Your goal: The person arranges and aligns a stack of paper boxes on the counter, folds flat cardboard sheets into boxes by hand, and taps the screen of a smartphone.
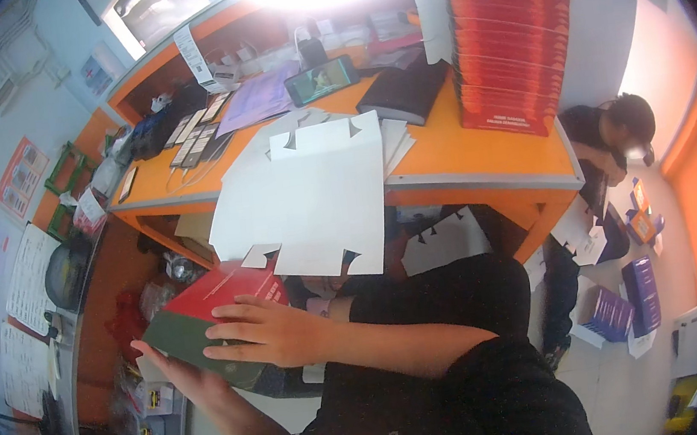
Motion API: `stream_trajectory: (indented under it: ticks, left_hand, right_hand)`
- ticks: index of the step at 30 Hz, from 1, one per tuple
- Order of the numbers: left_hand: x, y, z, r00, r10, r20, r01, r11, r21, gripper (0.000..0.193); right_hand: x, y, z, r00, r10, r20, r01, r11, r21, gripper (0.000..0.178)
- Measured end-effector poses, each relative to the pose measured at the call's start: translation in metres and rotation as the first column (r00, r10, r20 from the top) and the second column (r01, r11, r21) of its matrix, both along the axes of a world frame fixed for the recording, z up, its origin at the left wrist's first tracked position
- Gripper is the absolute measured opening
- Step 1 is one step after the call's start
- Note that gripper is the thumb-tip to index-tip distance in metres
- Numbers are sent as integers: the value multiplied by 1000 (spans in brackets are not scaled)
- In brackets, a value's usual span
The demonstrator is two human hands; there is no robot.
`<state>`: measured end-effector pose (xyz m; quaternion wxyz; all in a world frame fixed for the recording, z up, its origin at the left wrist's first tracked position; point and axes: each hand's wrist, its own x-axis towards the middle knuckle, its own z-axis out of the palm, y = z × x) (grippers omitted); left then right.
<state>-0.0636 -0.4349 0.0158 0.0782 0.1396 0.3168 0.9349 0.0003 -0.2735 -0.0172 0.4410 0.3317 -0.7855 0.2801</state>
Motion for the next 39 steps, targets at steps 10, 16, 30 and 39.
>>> stream_trajectory:
  ticks: [10,16,30,39]
  left_hand:
    - [10,26,2,967,193,168,-176,978,-111,44]
    - [10,47,2,892,417,-177,-448,869,-210,48]
    - [5,21,-9,976,-99,193,111,992,-54,43]
    - [13,31,20,992,-79,96,76,996,40,47]
  right_hand:
    - [-10,-2,-13,1000,-6,30,7,1000,-20,43]
    - [-12,8,-12,999,36,32,-30,986,-165,45]
    - [-1,22,12,998,-48,-41,35,958,-286,28]
    - [13,10,25,882,361,302,36,588,-808,33]
